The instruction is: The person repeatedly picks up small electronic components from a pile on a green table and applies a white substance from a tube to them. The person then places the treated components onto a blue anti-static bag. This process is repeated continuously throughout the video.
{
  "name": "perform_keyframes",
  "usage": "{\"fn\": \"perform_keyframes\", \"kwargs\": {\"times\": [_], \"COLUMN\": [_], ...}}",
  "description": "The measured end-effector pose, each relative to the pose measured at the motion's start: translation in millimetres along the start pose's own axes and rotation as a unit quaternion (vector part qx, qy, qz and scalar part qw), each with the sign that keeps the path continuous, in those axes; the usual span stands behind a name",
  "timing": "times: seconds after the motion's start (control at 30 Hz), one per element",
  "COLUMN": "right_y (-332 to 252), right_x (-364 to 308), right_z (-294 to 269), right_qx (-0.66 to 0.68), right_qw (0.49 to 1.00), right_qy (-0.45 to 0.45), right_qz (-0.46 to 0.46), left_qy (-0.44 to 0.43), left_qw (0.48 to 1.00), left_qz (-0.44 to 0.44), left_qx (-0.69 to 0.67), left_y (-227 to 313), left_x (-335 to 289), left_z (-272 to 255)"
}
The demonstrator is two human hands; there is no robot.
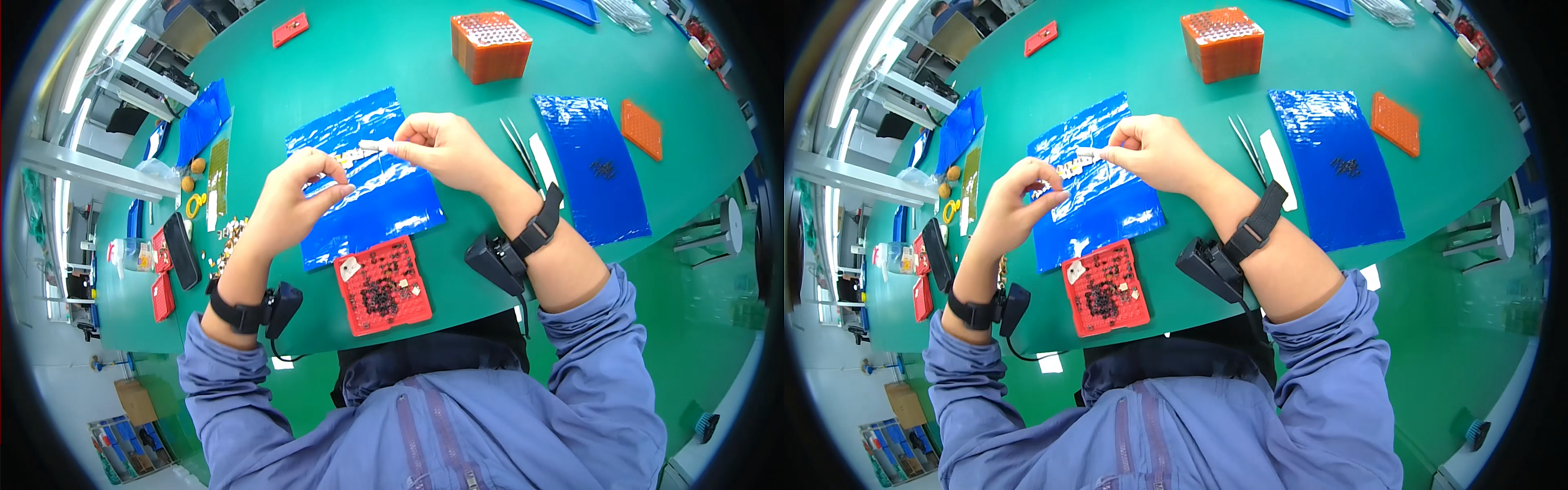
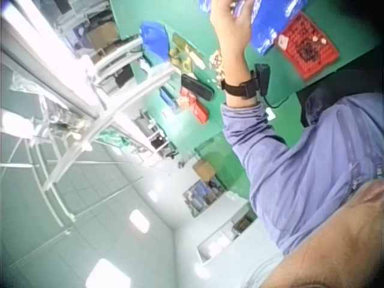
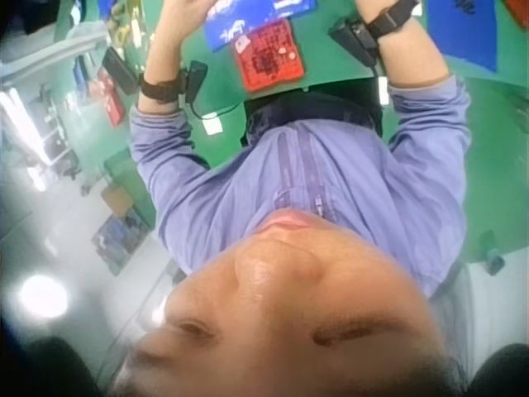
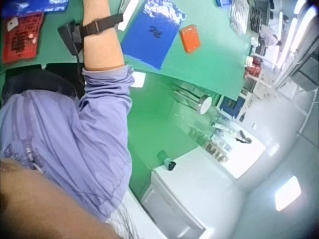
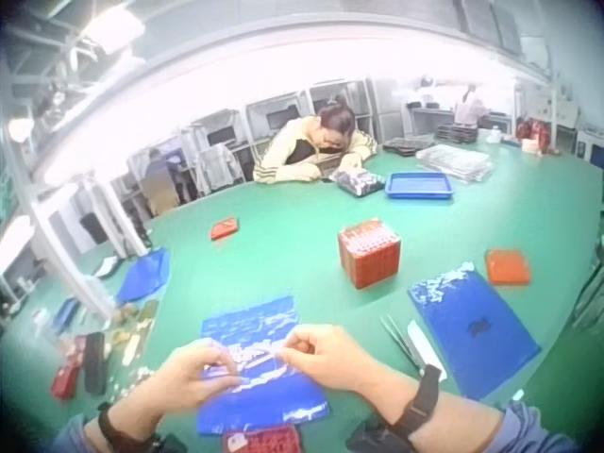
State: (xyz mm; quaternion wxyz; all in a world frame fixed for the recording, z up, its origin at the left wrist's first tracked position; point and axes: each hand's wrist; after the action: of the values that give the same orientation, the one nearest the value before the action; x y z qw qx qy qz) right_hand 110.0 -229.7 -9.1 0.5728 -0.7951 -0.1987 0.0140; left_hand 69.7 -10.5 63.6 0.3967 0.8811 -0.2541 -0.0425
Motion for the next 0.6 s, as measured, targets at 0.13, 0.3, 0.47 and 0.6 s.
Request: {"fn": "perform_keyframes", "kwargs": {"times": [0.13,0.3,0.47,0.6], "right_y": [0.7,-4.4,-3.0,-3.4], "right_x": [1.9,0.0,-0.9,-0.9], "right_z": [1.0,-0.9,-1.4,-1.1], "right_qx": [0.019,0.006,-0.007,-0.005], "right_qw": [1.000,1.000,1.000,1.000], "right_qy": [0.010,0.005,0.006,0.003], "right_qz": [-0.011,0.002,-0.005,0.003], "left_qy": [0.013,0.032,0.036,0.037], "left_qw": [0.995,0.989,0.989,0.987], "left_qz": [-0.024,-0.022,-0.011,-0.016], "left_qx": [0.100,0.141,0.145,0.158], "left_y": [-36.2,-68.2,-80.1,-79.3], "left_x": [20.7,28.8,33.1,34.6], "left_z": [5.7,18.0,23.3,25.2]}}
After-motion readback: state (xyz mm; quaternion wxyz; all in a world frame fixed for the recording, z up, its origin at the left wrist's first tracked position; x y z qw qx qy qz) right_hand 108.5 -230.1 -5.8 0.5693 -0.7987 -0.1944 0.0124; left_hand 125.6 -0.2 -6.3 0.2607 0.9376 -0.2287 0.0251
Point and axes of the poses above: each hand's wrist, its own x-axis towards the middle knuckle, its own z-axis out of the palm, y = z × x, and after that the axes turned 9 degrees about -x, right-handed
